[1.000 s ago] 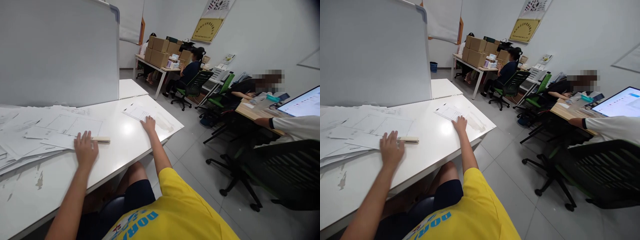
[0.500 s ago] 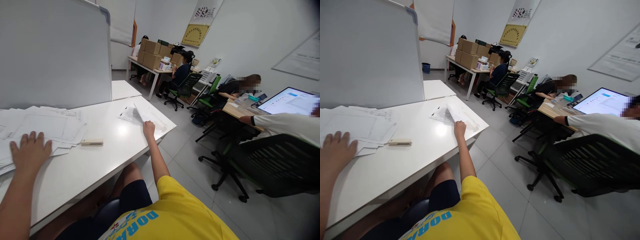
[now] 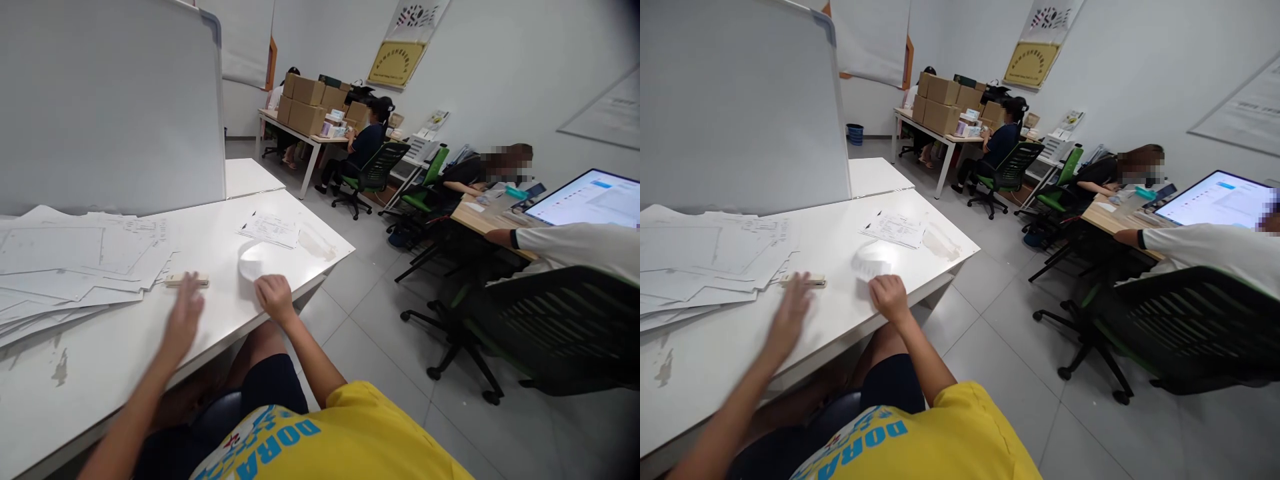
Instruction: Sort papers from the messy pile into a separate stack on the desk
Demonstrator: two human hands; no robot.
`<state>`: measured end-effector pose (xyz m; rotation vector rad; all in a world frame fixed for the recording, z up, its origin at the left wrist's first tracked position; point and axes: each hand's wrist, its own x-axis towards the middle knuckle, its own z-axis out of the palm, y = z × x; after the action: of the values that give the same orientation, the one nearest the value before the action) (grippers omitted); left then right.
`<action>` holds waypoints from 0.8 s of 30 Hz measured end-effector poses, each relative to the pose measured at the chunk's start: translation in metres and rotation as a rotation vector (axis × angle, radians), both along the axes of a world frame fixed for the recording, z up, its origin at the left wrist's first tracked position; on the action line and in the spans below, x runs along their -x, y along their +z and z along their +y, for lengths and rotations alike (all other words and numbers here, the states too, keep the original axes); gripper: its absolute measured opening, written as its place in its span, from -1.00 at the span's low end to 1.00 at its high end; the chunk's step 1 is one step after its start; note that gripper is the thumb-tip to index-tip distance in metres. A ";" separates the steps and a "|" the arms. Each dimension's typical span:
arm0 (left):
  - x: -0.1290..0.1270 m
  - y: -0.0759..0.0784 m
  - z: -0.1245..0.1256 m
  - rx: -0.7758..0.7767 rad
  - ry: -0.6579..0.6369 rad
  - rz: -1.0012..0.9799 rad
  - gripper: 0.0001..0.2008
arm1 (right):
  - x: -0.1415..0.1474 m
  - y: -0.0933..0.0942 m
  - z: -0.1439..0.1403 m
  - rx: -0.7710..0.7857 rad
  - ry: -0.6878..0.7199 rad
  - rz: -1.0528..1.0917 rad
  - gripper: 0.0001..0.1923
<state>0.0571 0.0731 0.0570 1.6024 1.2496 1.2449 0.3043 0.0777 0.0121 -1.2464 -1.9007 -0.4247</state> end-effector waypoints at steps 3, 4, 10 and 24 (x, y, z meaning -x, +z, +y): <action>-0.064 -0.026 -0.035 0.246 -0.061 -0.413 -0.16 | 0.025 -0.004 -0.050 0.010 0.106 0.024 -0.82; -0.076 -0.032 -0.041 0.295 -0.016 -0.476 -0.18 | 0.028 -0.006 -0.062 0.037 0.143 0.027 -0.82; -0.087 -0.030 -0.037 0.402 0.163 -0.700 -0.51 | 0.019 -0.014 -0.093 0.296 0.237 0.234 -0.82; -0.049 -0.010 -0.044 0.228 0.169 -0.831 -0.47 | 0.019 0.020 -0.060 0.567 0.364 1.716 -0.59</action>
<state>0.1066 0.0293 0.0473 0.6827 0.9348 1.5715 0.2853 0.0180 0.0323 -0.8958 -0.6105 1.1375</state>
